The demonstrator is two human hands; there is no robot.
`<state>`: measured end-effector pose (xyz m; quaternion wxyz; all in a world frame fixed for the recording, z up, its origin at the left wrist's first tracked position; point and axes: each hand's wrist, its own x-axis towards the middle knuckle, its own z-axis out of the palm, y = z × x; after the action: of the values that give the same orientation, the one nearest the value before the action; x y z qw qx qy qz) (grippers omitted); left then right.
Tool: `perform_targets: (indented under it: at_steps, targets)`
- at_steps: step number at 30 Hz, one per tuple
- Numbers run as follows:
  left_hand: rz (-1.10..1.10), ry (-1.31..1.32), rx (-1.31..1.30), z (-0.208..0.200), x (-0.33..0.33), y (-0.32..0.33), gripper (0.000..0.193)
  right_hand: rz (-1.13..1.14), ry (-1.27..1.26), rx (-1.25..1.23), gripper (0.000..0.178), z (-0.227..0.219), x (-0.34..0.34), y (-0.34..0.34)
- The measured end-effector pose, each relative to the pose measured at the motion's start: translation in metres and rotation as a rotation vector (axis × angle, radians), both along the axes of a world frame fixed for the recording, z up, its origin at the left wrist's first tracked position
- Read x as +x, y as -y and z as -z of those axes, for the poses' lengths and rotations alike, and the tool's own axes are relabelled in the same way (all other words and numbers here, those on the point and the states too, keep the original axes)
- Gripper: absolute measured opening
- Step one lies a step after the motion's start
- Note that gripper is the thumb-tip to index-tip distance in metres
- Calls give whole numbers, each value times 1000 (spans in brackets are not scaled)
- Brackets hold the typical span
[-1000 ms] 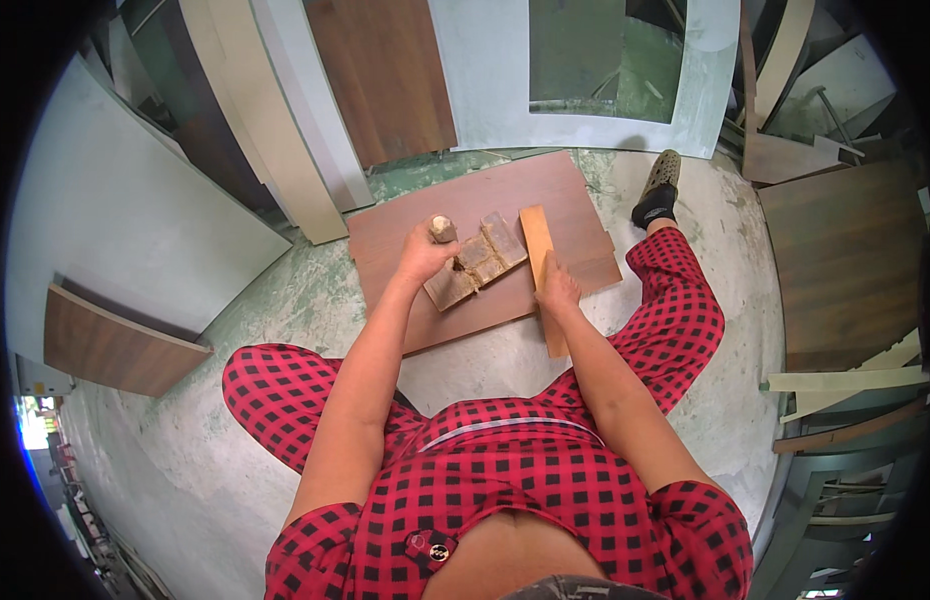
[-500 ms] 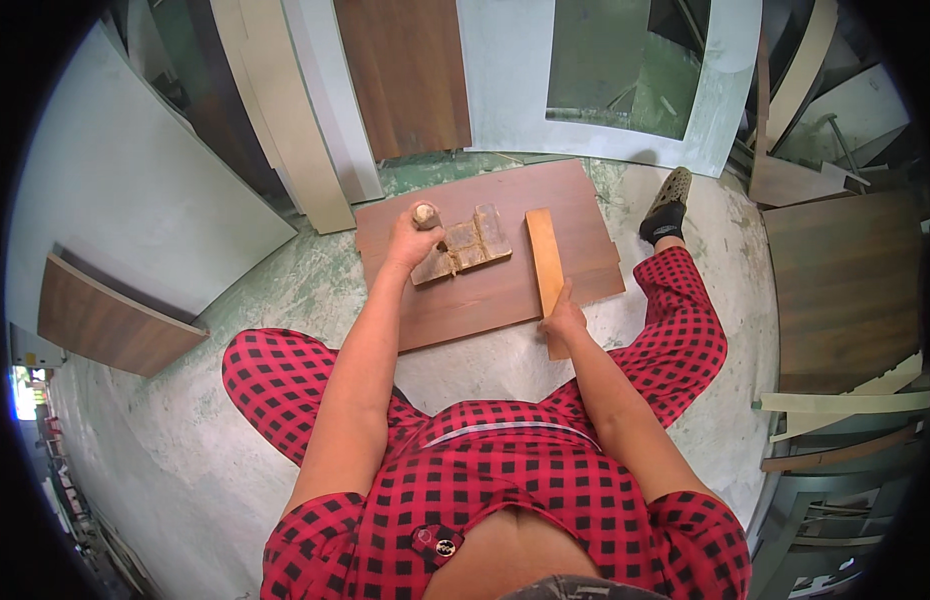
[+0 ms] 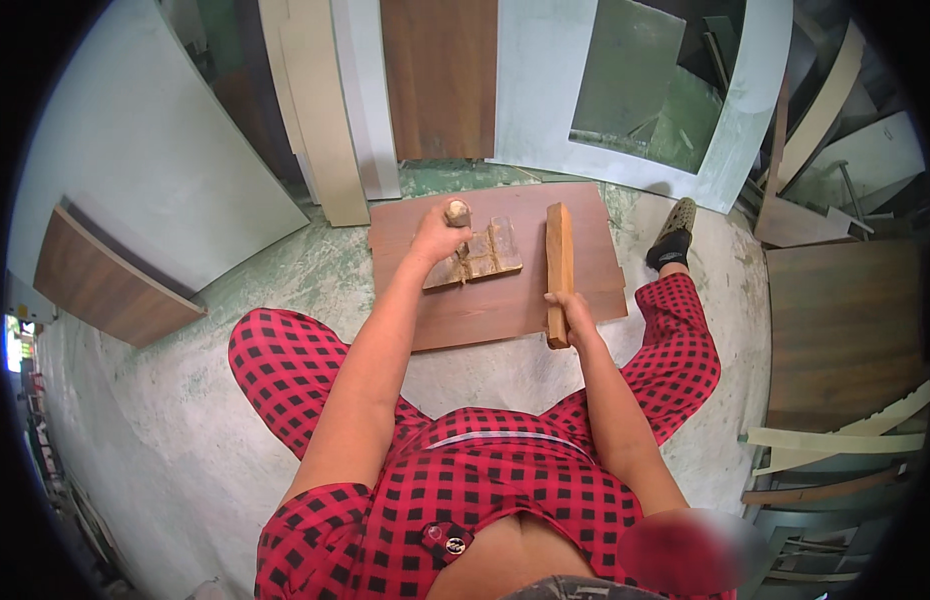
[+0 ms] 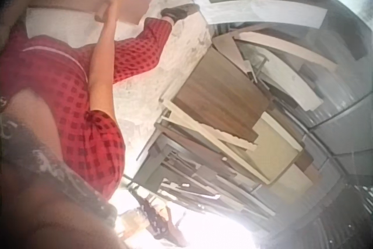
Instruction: Chiseling and smoothing wood pieces using hand tools in a furniture workshop.
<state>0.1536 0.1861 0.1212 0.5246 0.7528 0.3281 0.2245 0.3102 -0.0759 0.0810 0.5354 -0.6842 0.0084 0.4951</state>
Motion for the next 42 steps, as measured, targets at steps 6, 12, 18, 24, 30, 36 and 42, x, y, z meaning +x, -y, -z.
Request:
perform_targets:
  at_steps: [6,12,18,24,30,36,42]
  targets:
    - [-14,8,22,9,2,-6,43,-139,427,-190,60,-16,-21,-11]
    - [-51,-58,15,10,11,0,45,-322,549,105,74,-86,-20,-24]
    - [-8,-24,61,-6,8,5,43,-454,989,367,82,-202,-32,-42]
    - [22,-138,-18,0,23,-2,42,-841,1062,-88,90,-191,-21,-36]
    - [-1,92,-73,4,-2,-2,51,-586,971,108,83,-178,-45,-34]
    - [-67,-97,351,20,28,15,49,-643,839,306,81,-178,-44,-13]
    - [-128,42,122,-8,19,25,39,-553,806,205,81,-174,-43,-18]
